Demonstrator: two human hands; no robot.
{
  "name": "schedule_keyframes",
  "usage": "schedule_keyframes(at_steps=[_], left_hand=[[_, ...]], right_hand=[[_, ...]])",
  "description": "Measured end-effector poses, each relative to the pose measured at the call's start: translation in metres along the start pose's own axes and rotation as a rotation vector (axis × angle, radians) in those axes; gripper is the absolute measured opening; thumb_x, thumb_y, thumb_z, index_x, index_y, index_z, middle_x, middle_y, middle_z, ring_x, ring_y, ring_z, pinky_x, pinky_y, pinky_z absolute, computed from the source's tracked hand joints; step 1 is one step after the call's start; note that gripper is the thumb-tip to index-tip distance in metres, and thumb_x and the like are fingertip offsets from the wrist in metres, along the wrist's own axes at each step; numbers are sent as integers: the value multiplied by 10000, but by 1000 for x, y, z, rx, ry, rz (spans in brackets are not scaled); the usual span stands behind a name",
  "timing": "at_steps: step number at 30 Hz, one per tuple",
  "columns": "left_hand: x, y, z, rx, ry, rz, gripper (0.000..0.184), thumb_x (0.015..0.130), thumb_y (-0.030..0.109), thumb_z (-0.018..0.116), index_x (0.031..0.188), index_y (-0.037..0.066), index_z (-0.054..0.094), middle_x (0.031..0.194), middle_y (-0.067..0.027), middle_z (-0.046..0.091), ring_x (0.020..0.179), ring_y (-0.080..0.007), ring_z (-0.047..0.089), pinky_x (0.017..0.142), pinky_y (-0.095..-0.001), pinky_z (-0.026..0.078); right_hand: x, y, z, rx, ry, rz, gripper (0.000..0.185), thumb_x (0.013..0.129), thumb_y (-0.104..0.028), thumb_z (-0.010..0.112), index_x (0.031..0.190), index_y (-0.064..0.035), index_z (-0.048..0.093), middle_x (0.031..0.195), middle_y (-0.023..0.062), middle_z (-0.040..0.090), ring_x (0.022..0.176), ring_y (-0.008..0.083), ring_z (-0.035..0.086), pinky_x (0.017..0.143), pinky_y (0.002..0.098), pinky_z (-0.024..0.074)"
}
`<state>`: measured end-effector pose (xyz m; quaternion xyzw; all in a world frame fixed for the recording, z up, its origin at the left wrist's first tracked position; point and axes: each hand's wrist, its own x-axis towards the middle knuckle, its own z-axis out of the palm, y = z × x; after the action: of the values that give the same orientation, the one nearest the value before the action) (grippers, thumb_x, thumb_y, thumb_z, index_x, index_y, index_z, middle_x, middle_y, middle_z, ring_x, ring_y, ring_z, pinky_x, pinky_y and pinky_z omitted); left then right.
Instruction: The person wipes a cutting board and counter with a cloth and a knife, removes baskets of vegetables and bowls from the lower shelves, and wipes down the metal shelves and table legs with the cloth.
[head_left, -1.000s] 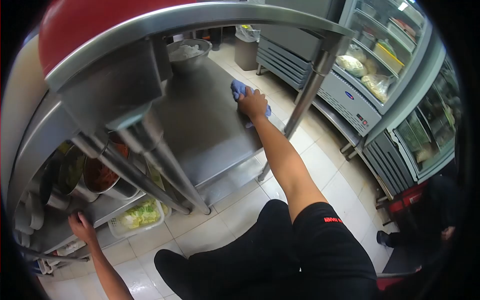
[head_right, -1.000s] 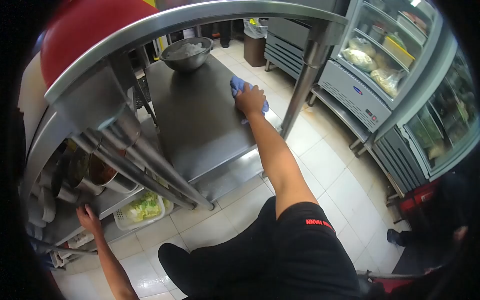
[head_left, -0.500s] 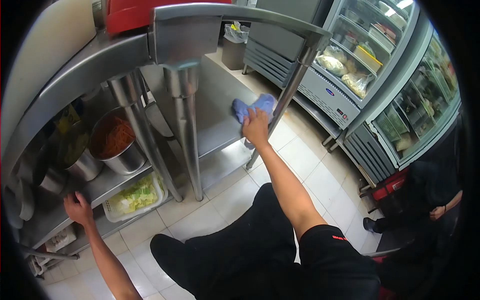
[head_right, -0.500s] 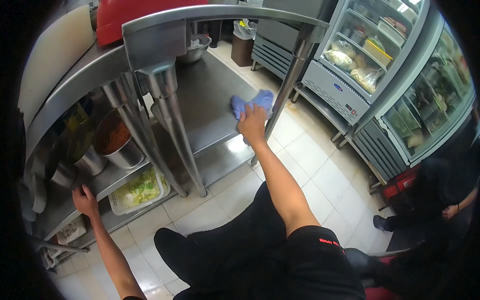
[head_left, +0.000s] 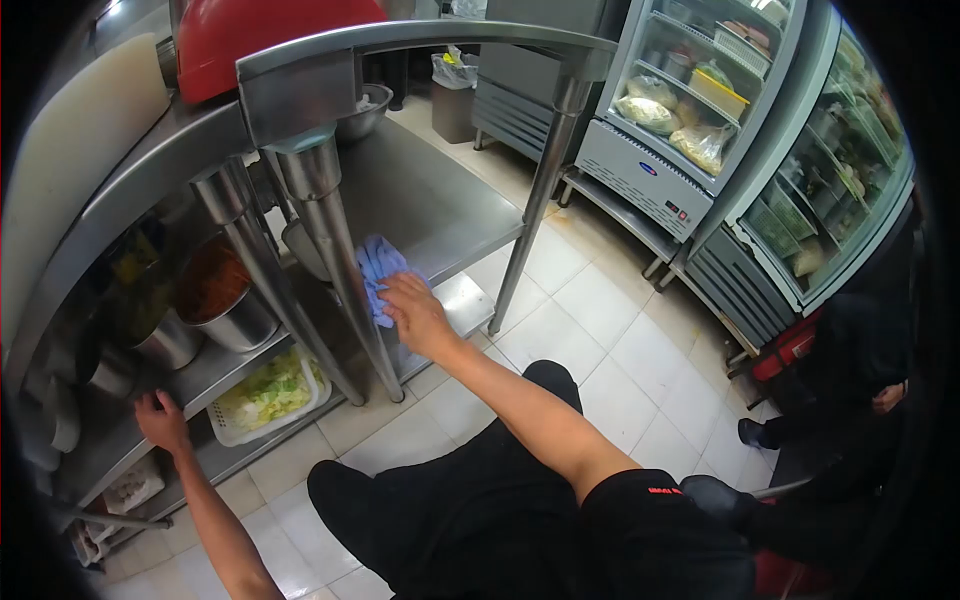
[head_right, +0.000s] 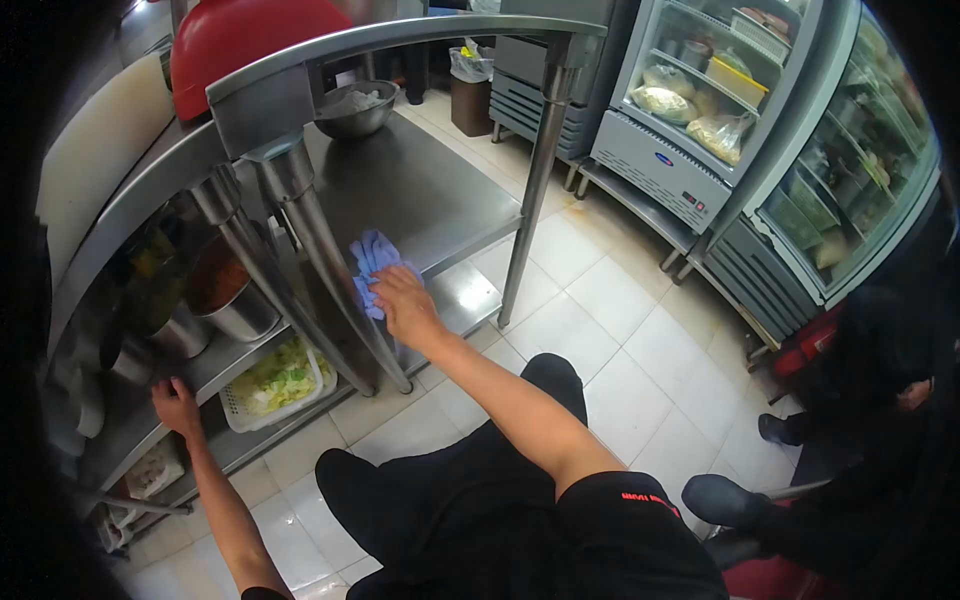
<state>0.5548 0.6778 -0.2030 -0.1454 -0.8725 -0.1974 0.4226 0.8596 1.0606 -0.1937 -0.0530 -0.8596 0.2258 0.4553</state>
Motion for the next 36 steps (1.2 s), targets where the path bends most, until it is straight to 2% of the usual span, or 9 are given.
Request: schedule_keyframes(at_steps=[3, 6, 8, 9, 16, 21, 27, 31, 36], left_hand=[[1, 3, -6, -17, -62, -9, 239, 827, 246, 539, 864, 21, 613, 881, -157, 565, 840, -370, 549, 722, -451, 432], [5, 5, -12, -117, -43, 48, 213, 810, 208, 559, 845, 2, 598, 860, -186, 554, 848, -394, 532, 735, -463, 423], [1, -8, 4, -104, 25, 73, 215, 812, 198, 561, 858, -9, 598, 888, -221, 553, 877, -418, 518, 764, -479, 413], [3, 2, -7, -99, -47, 20, 229, 818, 206, 560, 876, -12, 604, 928, -232, 562, 899, -421, 519, 790, -477, 415], [0, -3, -1, -77, -13, 48, 232, 846, 228, 519, 842, 5, 585, 854, -170, 543, 814, -383, 515, 724, -450, 406], [1, -15, 13, 13, 24, 63, 246, 859, 245, 508, 867, 18, 602, 868, -175, 550, 828, -382, 527, 727, -452, 410], [-4, -20, 12, 32, -31, 30, 318, 894, 306, 455, 956, 41, 621, 973, -185, 577, 924, -399, 533, 790, -447, 420], [-3, -17, 13, -14, 28, 85, 261, 883, 251, 454, 933, 63, 627, 900, -151, 564, 853, -367, 539, 733, -445, 416], [-5, -24, 21, 64, 129, 104, 262, 881, 247, 452, 937, 53, 620, 911, -168, 557, 863, -383, 531, 741, -454, 413]], right_hand=[[-5, -8, -4, 25, 102, 24, 187, 795, -33, 604, 979, -13, 624, 990, 154, 635, 975, 341, 578, 895, 412, 433], [0, -25, -17, 265, 183, 448, 143, 887, -53, 531, 984, 16, 610, 872, 169, 646, 836, 306, 624, 764, 366, 473], [35, -57, -45, 354, 372, 626, 197, 943, -103, 482, 1047, 33, 580, 899, 115, 642, 867, 136, 580, 775, 267, 468], [58, -69, -61, 378, 383, 484, 190, 920, -79, 496, 1077, 11, 553, 848, 105, 604, 753, 150, 571, 659, 275, 458], [115, -76, -5, 73, 535, -356, 404, 684, 5, 648, 1062, -91, 544, 1132, 142, 486, 1047, 356, 483, 827, 410, 456], [-46, 4, 91, 0, 329, -299, 338, 688, 2, 647, 966, -182, 593, 1015, 137, 514, 946, 378, 489, 747, 456, 411], [-257, 83, 150, 164, -302, 385, 335, 676, 46, 662, 960, -126, 618, 1006, 178, 510, 955, 372, 506, 815, 423, 434], [-213, 52, 80, 197, -138, 656, 324, 694, 67, 644, 977, -86, 605, 1055, 173, 503, 997, 353, 517, 841, 386, 441], [-62, -13, -9, 171, 278, 207, 304, 738, -8, 651, 1026, -42, 560, 1168, 198, 487, 1093, 376, 485, 930, 456, 389]])
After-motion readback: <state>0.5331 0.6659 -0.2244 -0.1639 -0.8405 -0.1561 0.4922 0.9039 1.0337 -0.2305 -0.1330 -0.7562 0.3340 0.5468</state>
